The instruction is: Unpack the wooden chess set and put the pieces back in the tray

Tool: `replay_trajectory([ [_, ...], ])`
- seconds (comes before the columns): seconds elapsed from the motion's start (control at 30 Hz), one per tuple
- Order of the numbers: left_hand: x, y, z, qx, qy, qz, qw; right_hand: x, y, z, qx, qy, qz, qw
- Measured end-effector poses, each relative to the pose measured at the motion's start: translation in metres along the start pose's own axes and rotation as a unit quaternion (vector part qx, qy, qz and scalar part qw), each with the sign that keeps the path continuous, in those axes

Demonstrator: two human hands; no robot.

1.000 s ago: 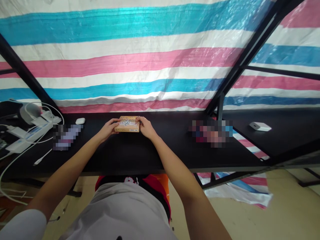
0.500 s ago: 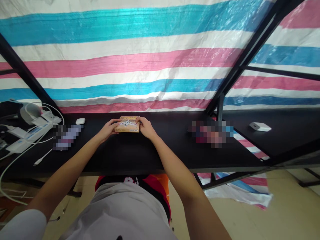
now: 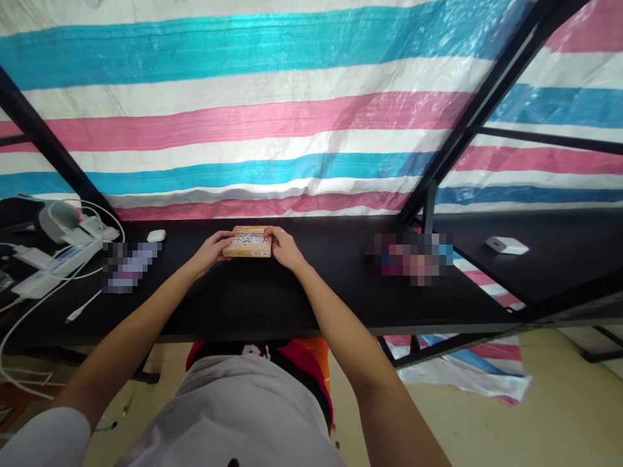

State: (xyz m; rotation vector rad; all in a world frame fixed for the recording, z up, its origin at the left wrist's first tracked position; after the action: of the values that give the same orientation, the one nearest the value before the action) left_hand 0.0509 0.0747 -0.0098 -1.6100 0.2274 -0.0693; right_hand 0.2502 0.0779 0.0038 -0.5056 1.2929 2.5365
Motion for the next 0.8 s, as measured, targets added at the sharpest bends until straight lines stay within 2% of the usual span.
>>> replay_trajectory([
  [0.8, -0.0009, -0.0001, 0.0010, 0.011, -0.001, 0.004, 1.000, 0.0006, 0.0007, -0.0002, 0.001, 0.000, -0.004, 1.000],
])
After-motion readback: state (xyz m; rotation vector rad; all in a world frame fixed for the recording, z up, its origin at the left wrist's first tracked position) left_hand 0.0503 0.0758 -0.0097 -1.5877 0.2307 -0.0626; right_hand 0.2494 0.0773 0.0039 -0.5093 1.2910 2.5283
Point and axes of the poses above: each hand's wrist, its own z-axis towards the middle knuckle, its own x-axis out of the palm, y = z × x, the point moved 9 cm from there along z, towards the middle knuckle
